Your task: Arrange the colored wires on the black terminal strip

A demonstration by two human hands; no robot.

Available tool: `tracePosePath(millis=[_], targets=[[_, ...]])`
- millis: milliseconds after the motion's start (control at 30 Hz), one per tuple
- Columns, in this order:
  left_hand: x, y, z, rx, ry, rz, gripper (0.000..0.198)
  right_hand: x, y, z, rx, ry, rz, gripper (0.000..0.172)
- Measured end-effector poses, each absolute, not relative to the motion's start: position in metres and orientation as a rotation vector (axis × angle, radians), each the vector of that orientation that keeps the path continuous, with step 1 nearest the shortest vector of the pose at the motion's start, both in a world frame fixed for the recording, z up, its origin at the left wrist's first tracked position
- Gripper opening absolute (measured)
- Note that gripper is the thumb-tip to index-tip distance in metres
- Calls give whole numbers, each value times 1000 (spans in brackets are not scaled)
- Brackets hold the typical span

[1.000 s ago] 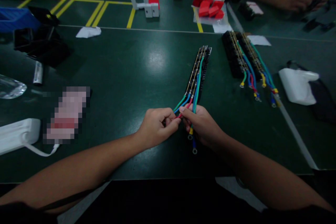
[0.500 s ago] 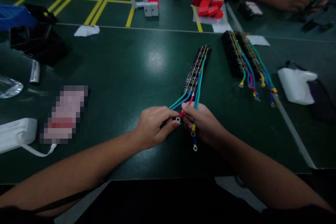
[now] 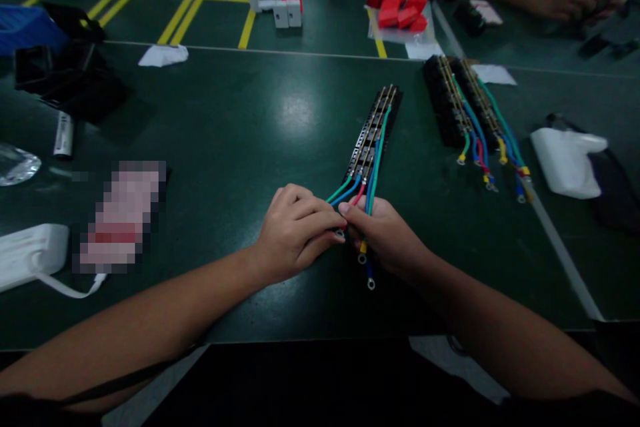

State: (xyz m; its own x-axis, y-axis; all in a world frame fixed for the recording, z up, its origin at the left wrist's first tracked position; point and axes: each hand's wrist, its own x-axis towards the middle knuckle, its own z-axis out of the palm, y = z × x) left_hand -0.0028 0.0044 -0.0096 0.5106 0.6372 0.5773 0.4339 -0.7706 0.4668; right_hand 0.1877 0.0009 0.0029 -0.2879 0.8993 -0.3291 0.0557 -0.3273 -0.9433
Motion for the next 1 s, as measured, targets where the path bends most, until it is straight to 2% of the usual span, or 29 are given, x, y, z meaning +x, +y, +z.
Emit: tracePosePath(millis=[167,400,767,1000], targets=[[-2,3,-9,2473,892,1046,14,188,0,3,-1310,-1383,1635,29],[1,2,0,2283,922,927,22,187,0,3,-1264,-1455,1661,29],[2,4,-7,2371,771,1226,11,188,-1,7,-1244,-1397,1709,36],[4,3,-4,2366,787,1188,12,187,-1,5,-1254,-1420,1693,36]])
